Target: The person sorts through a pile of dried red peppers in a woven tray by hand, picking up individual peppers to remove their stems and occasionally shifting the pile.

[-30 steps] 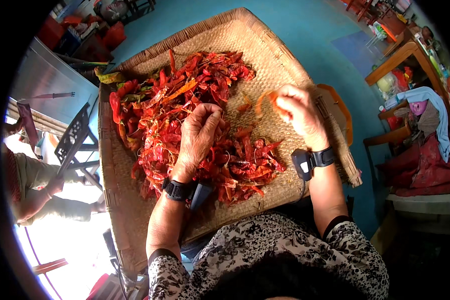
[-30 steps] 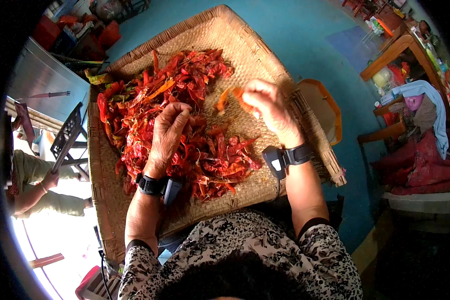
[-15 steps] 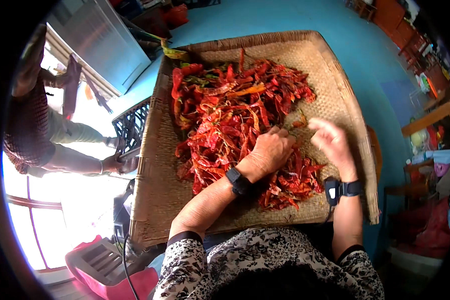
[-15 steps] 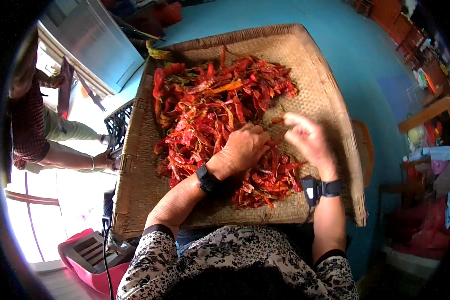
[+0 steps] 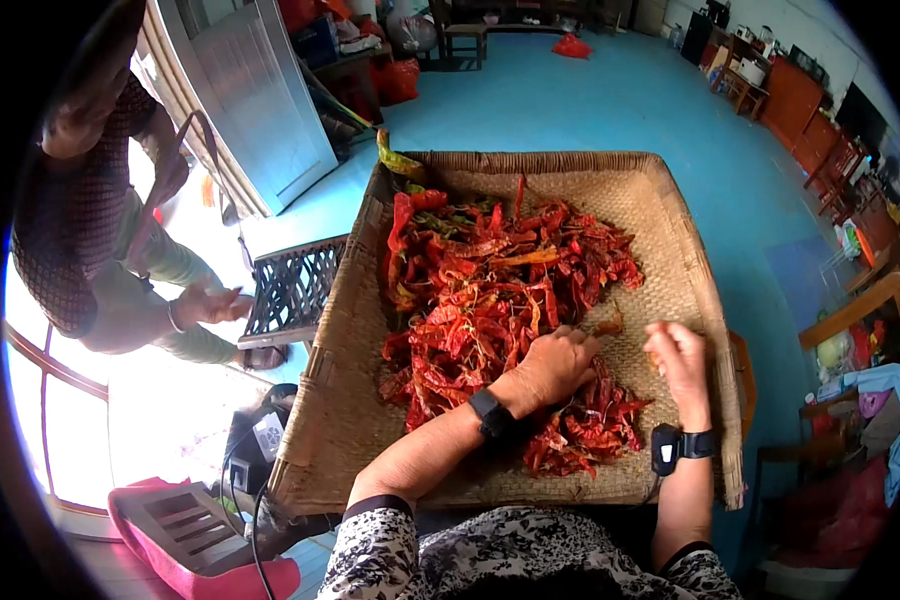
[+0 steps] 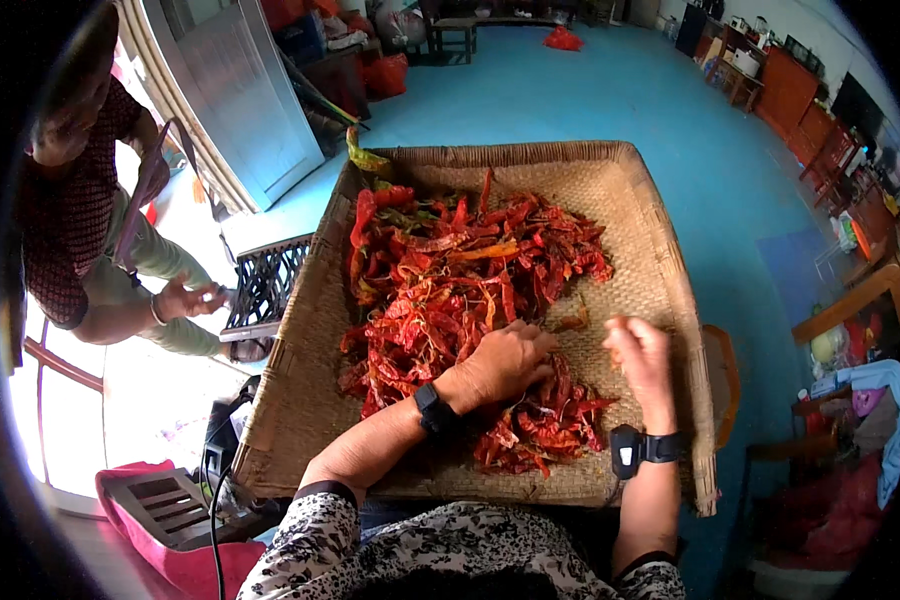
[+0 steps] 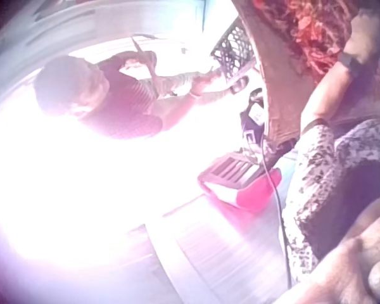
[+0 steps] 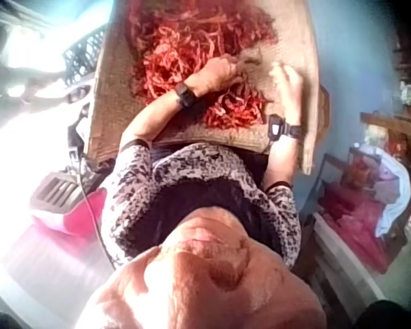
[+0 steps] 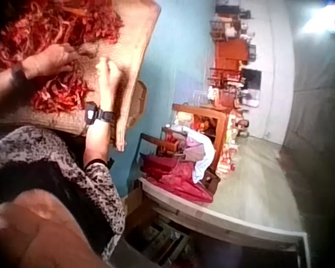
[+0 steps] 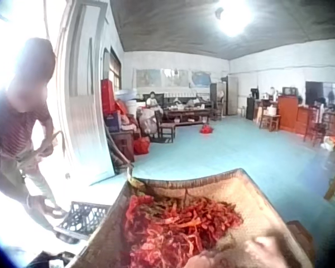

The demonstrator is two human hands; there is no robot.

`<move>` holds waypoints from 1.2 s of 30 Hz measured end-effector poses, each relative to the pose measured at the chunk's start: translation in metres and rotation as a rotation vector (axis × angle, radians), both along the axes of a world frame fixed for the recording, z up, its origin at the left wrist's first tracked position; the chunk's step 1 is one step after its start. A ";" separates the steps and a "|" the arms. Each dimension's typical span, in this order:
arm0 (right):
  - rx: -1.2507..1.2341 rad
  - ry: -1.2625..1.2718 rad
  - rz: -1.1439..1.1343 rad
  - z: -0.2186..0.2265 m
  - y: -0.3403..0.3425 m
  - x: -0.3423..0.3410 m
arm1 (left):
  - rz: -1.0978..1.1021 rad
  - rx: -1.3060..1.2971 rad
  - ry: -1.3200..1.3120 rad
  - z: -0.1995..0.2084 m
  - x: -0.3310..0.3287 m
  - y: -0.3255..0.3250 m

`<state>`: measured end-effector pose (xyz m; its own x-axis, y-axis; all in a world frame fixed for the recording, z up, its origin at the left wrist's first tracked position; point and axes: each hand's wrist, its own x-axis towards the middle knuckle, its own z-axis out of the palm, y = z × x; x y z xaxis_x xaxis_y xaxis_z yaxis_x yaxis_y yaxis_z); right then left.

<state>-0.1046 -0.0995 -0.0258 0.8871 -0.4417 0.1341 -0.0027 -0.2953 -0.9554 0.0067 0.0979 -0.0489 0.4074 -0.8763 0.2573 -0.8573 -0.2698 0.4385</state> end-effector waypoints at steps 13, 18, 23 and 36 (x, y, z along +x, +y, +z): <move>-0.064 0.063 0.244 0.009 -0.006 -0.005 | -0.110 0.193 -0.227 0.001 -0.003 -0.002; -0.872 0.226 0.565 -0.003 0.030 0.005 | -0.071 0.145 -0.124 0.006 0.000 0.000; -0.602 0.410 0.505 0.002 0.037 0.005 | -0.050 0.074 -0.093 0.000 0.007 0.000; 0.061 0.119 0.407 -0.005 -0.004 -0.007 | -0.012 -0.019 0.128 -0.014 0.015 0.001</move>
<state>-0.1112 -0.1035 -0.0311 0.9984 -0.0563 0.0048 -0.0087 -0.2379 -0.9712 0.0218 0.0992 -0.0634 0.4276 -0.8766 0.2206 -0.7968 -0.2503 0.5499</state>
